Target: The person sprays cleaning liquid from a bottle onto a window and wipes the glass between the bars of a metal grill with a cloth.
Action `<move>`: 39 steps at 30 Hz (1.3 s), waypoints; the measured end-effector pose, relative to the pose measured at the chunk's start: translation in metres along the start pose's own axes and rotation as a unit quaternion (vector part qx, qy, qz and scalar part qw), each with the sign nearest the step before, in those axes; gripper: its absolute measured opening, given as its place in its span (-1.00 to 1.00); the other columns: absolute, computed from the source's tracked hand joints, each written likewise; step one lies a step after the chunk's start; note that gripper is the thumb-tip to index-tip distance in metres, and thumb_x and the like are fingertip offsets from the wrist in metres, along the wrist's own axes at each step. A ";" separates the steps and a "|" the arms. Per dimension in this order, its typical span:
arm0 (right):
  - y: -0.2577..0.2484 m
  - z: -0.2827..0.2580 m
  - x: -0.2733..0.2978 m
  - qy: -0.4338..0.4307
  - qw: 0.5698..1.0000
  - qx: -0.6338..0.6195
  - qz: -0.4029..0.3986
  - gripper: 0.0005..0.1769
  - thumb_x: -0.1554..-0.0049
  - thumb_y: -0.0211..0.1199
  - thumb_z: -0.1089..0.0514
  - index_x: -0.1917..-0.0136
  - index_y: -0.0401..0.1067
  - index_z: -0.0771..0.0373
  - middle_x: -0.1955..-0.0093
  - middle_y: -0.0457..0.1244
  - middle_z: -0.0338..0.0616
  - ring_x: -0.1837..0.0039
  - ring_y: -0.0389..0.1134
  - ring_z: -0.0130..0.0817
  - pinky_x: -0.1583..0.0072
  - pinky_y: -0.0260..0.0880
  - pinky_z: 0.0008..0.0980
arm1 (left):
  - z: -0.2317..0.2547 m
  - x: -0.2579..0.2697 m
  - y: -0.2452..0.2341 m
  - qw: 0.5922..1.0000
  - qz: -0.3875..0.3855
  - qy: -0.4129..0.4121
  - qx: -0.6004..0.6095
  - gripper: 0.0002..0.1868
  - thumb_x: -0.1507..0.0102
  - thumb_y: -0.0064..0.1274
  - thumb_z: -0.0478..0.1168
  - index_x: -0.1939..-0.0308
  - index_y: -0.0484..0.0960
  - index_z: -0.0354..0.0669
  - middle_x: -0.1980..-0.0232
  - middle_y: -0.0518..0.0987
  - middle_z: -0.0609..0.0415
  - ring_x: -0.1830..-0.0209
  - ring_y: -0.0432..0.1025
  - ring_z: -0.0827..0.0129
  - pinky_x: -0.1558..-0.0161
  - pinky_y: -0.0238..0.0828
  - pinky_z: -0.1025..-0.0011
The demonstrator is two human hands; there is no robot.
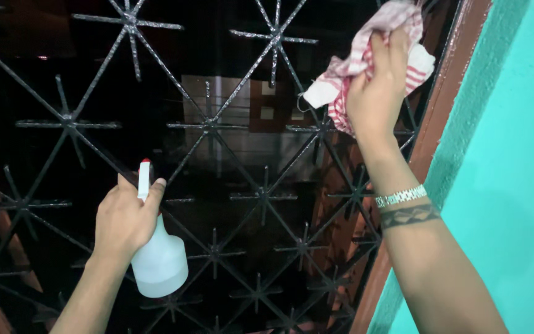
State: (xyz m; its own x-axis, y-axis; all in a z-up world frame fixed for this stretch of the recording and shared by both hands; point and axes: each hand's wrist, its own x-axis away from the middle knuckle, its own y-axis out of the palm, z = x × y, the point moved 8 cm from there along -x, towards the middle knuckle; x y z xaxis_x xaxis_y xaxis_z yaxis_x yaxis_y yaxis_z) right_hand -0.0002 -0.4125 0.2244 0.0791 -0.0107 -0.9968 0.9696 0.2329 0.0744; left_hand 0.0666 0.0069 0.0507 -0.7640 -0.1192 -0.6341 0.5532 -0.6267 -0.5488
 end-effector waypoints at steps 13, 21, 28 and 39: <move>-0.086 0.016 0.037 0.026 0.981 -0.173 0.086 -0.65 -0.22 0.07 0.44 -0.26 0.44 0.36 -0.14 0.34 0.05 -0.20 0.44 -0.09 -0.28 0.45 -0.23 | 0.000 0.002 -0.002 1.000 0.015 0.009 0.013 -0.46 -0.34 -0.03 0.12 -0.03 0.46 -0.38 0.19 0.61 -0.28 0.10 0.52 -0.14 -0.02 0.42 0.01; -0.006 -0.016 -0.040 -0.158 0.987 0.018 0.037 -0.14 -0.12 0.29 0.25 -0.58 0.02 0.52 -0.56 0.01 0.47 -0.62 -0.07 0.31 -0.59 -0.02 0.14 | 0.001 0.000 -0.002 1.000 0.001 -0.008 -0.008 -0.45 -0.35 -0.03 0.14 -0.01 0.46 -0.39 0.18 0.60 -0.28 0.09 0.53 -0.12 -0.02 0.43 0.02; 0.014 0.011 -0.054 -0.063 0.996 0.043 0.044 -0.47 -0.28 0.17 0.19 -0.37 0.18 0.62 -0.48 0.09 0.45 -0.50 0.09 0.35 -0.53 0.07 0.06 | 0.000 0.000 0.000 1.000 0.005 0.000 0.009 -0.47 -0.34 -0.04 0.12 -0.03 0.47 -0.35 0.15 0.61 -0.26 0.06 0.52 -0.13 -0.04 0.41 0.01; 0.012 0.075 -0.043 0.095 0.966 -0.082 0.226 -0.71 -0.37 0.12 0.11 -0.09 0.46 0.42 -0.05 0.36 0.24 -0.13 0.41 0.21 -0.20 0.39 0.02 | -0.003 -0.002 -0.002 0.998 0.043 0.034 0.034 -0.48 -0.30 -0.01 0.11 -0.03 0.47 -0.32 0.19 0.61 -0.26 0.09 0.51 -0.14 0.01 0.40 0.00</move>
State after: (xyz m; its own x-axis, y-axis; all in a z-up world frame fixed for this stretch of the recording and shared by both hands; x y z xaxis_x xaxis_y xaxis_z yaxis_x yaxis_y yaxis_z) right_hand 0.0254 -0.4821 0.2704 0.4263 0.3040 -0.8519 0.7948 0.3237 0.5133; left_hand 0.0679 0.0102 0.0512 -0.6893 -0.1233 -0.7139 0.5898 -0.6678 -0.4541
